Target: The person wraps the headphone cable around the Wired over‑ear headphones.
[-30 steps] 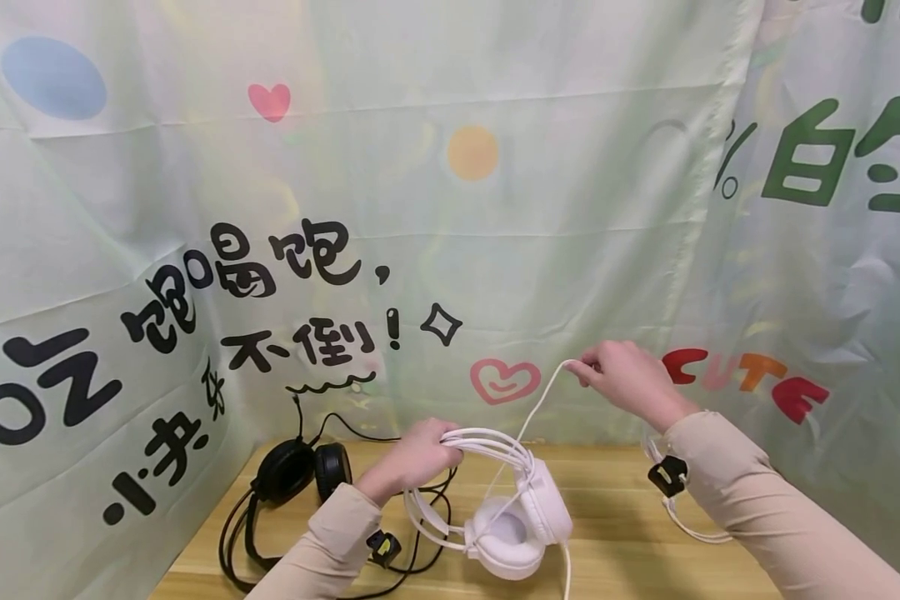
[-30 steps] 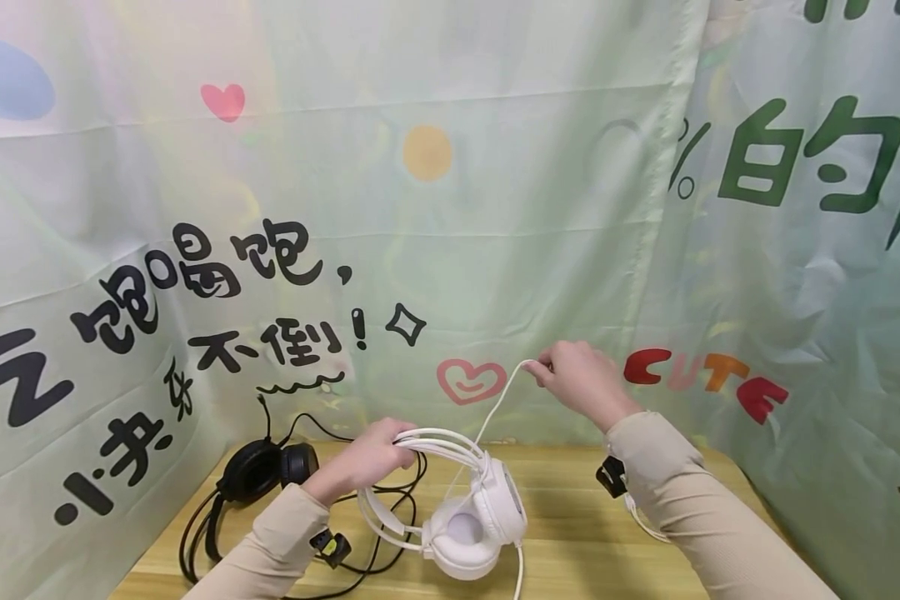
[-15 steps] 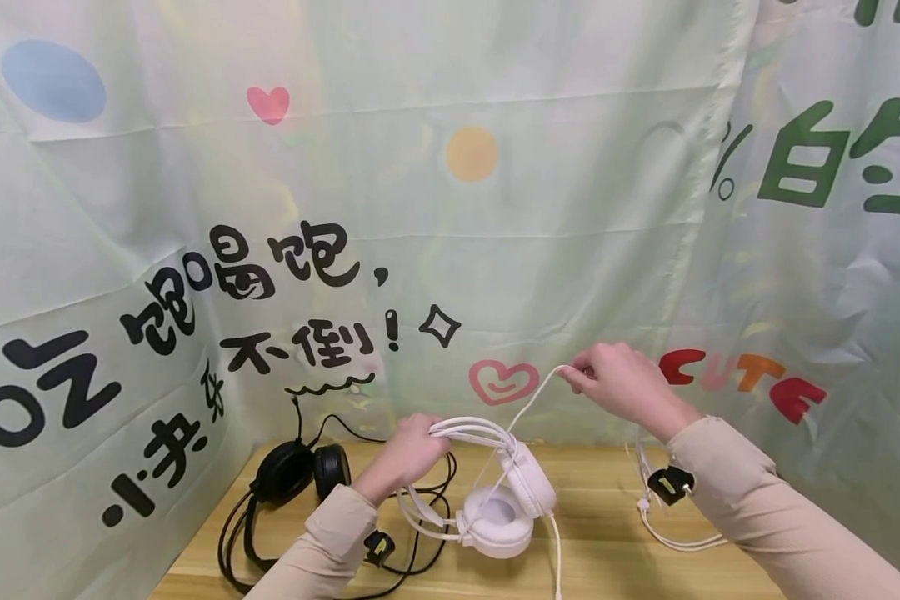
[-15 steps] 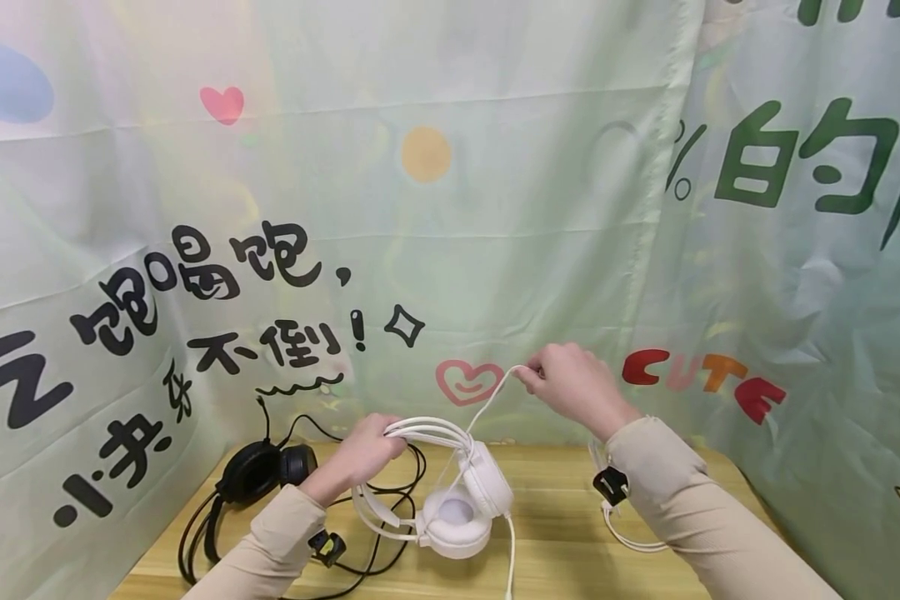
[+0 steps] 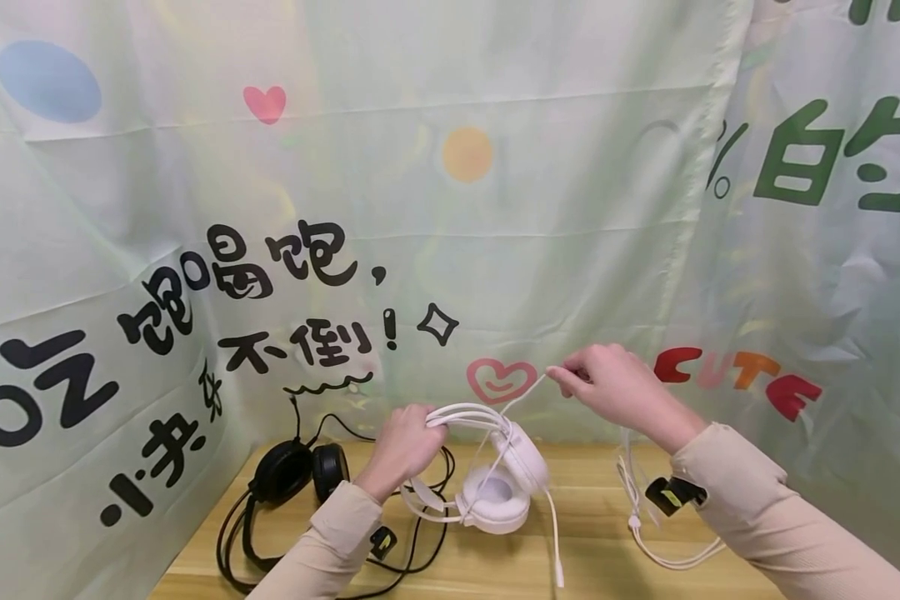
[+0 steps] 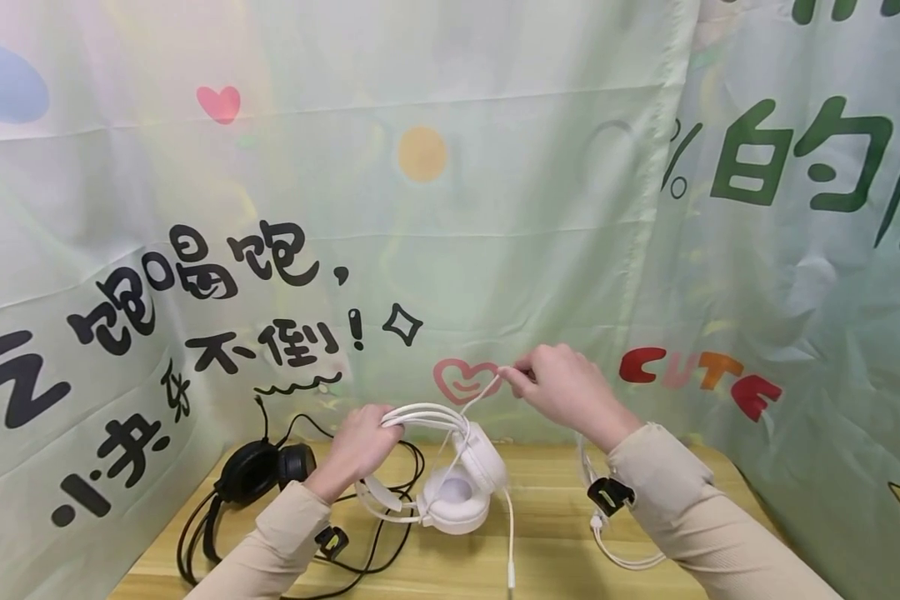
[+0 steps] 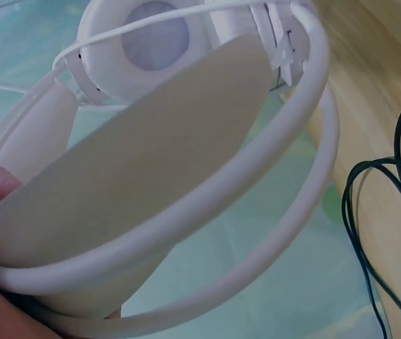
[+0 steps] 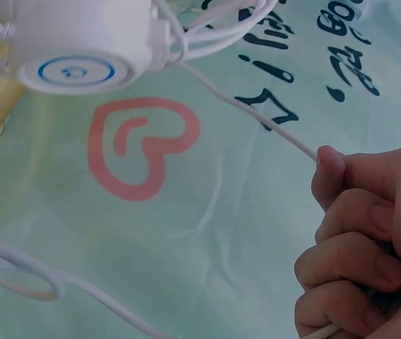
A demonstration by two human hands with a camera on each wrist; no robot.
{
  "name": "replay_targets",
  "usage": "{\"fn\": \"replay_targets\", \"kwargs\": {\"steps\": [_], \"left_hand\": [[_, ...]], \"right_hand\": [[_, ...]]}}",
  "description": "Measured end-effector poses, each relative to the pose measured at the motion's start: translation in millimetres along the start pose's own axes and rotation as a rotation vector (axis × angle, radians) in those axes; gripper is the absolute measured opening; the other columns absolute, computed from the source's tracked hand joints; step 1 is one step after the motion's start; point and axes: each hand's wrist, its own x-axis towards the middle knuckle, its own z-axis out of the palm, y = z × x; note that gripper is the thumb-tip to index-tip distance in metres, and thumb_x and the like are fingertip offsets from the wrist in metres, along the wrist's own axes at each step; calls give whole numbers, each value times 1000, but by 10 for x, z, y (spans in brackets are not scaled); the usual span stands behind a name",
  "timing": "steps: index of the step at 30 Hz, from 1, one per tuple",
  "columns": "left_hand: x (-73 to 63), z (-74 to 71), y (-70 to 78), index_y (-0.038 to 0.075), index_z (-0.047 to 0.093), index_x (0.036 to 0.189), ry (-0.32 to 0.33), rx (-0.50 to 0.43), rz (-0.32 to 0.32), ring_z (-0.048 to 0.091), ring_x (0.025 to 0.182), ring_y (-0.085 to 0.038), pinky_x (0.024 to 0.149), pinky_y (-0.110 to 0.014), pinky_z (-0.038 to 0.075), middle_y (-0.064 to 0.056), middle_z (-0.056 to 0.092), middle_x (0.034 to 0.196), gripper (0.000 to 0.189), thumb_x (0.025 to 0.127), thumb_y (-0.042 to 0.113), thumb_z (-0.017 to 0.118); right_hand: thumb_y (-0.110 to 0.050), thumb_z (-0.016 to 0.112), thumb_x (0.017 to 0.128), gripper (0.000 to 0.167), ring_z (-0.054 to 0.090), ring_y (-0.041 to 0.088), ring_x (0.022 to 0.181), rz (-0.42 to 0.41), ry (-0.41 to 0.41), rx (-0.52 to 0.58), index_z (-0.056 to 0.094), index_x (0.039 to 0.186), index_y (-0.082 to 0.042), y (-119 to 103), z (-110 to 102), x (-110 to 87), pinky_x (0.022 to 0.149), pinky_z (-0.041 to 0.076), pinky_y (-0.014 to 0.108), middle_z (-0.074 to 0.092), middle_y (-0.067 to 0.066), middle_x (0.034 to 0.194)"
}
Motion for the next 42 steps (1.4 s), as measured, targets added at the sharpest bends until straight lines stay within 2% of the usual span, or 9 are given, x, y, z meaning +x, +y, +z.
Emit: {"fn": "replay_targets", "kwargs": {"steps": [4, 15, 21, 29, 34, 42], "left_hand": [[17, 20, -2, 20, 48, 71, 30, -24, -17, 37, 48, -12, 46, -26, 31, 6, 42, 58, 19, 88, 16, 55], [98, 96, -49, 18, 49, 70, 134, -122, -89, 37, 48, -13, 46, -26, 30, 4, 42, 58, 22, 91, 16, 56], [157, 135, -98, 18, 47, 70, 191, -170, -125, 40, 50, -15, 49, -29, 34, 3, 42, 59, 23, 90, 14, 56], [257, 222, -181, 19, 42, 64, 328, -217, -198, 36, 49, -16, 49, -29, 31, 4, 36, 56, 28, 85, 12, 58], [283, 265, -214, 18, 41, 64, 371, -260, -235, 35, 48, -16, 47, -29, 30, 4, 35, 55, 29, 86, 12, 59], [335, 299, -236, 17, 41, 66, 395, -360, -318, 32, 51, -17, 50, -29, 29, 4, 35, 57, 28, 87, 11, 58]], "right_hand": [[-34, 63, 108, 36, 45, 12, 55, -14, -10, 18, 71, 75, -22, -73, -12, -35, 57, 39, 31, 68, -8, 70], [-34, 64, 107, 37, 47, 11, 55, -42, -9, 59, 72, 73, -21, -156, 19, -111, 56, 40, 29, 68, -8, 69], [-34, 65, 106, 35, 46, 10, 54, -53, 5, 70, 72, 74, -22, -164, 36, -152, 55, 39, 27, 59, -8, 60], [-35, 67, 105, 34, 42, 8, 52, -54, 15, 96, 75, 74, -23, -149, 33, -191, 53, 36, 26, 64, -11, 62], [-34, 68, 105, 34, 43, 7, 53, -58, 7, 113, 74, 74, -23, -158, 58, -231, 54, 37, 25, 63, -12, 62], [-32, 66, 106, 35, 35, 4, 50, -76, 1, 138, 70, 72, -23, -216, 152, -294, 51, 31, 23, 42, -13, 53]]}}
